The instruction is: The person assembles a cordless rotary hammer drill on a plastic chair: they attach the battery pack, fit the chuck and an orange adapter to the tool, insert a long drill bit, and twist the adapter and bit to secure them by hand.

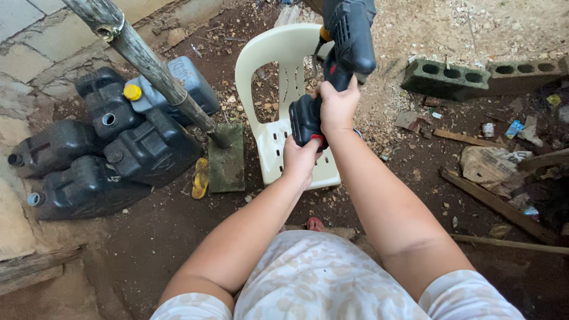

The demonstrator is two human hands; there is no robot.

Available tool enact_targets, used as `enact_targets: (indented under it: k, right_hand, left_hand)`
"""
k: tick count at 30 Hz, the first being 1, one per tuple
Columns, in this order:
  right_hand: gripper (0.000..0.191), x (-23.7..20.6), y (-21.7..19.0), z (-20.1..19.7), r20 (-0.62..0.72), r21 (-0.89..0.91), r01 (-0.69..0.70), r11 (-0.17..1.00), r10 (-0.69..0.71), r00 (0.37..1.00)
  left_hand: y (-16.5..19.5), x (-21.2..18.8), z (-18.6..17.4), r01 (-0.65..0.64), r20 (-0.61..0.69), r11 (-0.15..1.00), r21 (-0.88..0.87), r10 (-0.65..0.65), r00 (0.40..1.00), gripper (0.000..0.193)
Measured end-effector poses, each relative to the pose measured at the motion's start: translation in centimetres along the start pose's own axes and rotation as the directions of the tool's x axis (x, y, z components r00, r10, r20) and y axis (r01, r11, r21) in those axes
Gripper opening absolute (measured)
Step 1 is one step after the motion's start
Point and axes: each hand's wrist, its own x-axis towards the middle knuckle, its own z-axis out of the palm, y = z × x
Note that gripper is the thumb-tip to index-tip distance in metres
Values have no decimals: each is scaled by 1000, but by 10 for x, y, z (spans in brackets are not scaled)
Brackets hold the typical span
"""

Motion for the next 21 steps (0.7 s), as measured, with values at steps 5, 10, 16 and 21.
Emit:
enact_targets:
  k: [5,10,16,21]
  right_hand:
    - [29,2,-5,8,-4,-3,-22,1000,22,1000]
    - [30,1,-5,15,-4,-50,-32,998,32,999]
    - [42,47,-12,6,2,-266,297,917,-308,951]
    - [42,78,-26,-13,-79,18,144,989,-142,987]
  left_hand:
    - [-1,5,-3,25,-49,1000,-7,-25,998,25]
    - [2,14,-9,22,-19,1000,4,-22,1000,23]
    - [-36,-60,2,-26,233,914,405,-76,969,59]
    - [-37,-36,-23,149,318,969,196,-206,925,44]
